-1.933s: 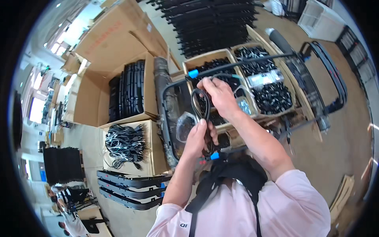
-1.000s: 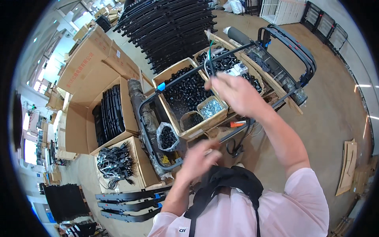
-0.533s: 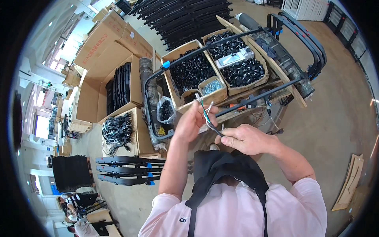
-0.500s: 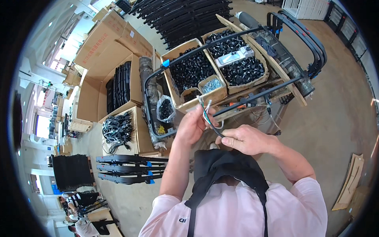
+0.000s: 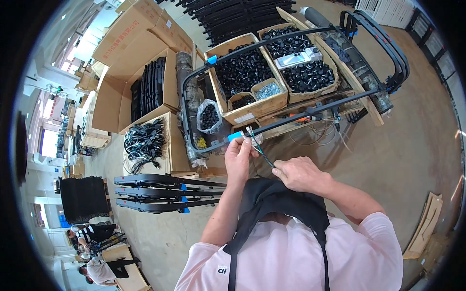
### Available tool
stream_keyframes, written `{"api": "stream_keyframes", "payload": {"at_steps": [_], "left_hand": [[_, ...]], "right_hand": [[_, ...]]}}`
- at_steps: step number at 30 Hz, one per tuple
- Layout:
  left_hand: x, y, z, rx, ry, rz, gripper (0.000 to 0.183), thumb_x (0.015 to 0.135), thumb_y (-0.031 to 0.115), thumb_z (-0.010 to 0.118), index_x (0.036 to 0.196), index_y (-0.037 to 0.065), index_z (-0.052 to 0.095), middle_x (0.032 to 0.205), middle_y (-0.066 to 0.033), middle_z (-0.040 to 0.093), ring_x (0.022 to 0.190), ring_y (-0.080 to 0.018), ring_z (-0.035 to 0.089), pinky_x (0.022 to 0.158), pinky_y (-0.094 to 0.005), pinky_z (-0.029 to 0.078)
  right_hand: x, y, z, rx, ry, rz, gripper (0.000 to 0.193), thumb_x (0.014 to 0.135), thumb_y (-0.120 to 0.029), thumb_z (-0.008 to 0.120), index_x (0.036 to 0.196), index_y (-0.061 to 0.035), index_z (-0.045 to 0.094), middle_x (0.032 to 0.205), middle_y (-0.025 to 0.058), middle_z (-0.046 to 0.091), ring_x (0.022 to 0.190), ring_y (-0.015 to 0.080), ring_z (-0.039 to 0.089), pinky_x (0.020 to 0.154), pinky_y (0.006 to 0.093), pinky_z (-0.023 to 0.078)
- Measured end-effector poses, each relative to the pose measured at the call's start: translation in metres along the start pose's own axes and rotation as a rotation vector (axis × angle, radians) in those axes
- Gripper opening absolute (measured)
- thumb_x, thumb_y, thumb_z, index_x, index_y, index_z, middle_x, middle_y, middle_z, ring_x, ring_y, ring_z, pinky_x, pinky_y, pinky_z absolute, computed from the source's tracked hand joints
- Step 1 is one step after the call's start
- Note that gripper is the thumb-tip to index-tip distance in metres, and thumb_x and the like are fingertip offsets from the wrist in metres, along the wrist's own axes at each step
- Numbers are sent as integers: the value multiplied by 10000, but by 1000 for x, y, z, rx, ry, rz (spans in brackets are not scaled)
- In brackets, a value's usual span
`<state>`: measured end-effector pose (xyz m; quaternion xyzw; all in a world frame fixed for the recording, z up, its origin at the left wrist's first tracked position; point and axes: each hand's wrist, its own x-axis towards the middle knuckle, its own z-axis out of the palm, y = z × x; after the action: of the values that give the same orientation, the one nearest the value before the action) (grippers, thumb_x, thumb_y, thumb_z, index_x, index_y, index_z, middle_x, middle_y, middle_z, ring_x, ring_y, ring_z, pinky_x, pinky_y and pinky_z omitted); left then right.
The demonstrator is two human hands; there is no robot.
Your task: Assembling the handle and electrical components of a garden power tool using an electric screwdriver and pliers.
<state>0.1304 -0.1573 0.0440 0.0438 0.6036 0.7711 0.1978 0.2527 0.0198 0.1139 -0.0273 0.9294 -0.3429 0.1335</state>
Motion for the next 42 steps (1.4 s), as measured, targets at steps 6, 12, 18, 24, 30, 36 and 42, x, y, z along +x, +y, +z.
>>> {"api": "stream_keyframes", "payload": {"at_steps": [6,12,18,24,30,36,42], "left_hand": [[7,-3,-52,-160,93,-130,178,1066,212,650,1078,35,634,841,-8,651,669,-72,595,631,-237,506],[6,-3,-96,-186,72,-139,179,1048,215,681,974,52,684,770,16,639,652,-66,582,612,-235,483],[6,-21,-119,-116,214,-113,134,1038,153,685,979,35,662,817,8,634,640,-60,575,587,-232,488],[-4,-37,-144,482,189,261,136,1009,111,701,1086,13,646,940,-41,635,842,-118,631,742,-283,538],[-12,-8,-154,720,51,499,135,1069,85,575,1191,37,604,1366,-106,691,1384,-322,521,1154,-438,398],[-23,-6,-162,597,70,-121,198,1128,170,486,1234,9,532,1185,-163,742,1027,-238,722,910,-379,557],[-29,-63,-186,-195,240,-309,266,1137,272,496,1219,32,578,1078,-136,734,948,-193,706,873,-358,575]], "right_hand": [[31,-33,25,-108,-93,26,318,1045,-311,532,945,-30,645,806,255,704,833,470,695,758,580,527],[61,-54,50,-146,-222,59,341,1047,-320,520,999,-21,677,845,268,716,875,474,704,803,577,538],[80,-62,76,-53,-223,134,355,1060,-320,494,1132,-18,667,968,281,728,978,469,699,865,582,533],[96,-49,121,213,124,-51,327,1068,-214,503,1344,-56,579,1120,242,735,1060,454,692,901,548,546],[102,-54,119,433,112,-33,321,1069,-191,516,1353,-60,587,1128,237,732,1056,444,696,893,518,552],[114,-39,126,382,-16,4,325,1077,-199,485,1333,-27,587,1037,247,712,946,433,700,850,506,528],[134,-33,172,349,39,16,304,1085,-230,476,1296,-36,580,1098,268,716,1046,470,682,894,555,528]]}}
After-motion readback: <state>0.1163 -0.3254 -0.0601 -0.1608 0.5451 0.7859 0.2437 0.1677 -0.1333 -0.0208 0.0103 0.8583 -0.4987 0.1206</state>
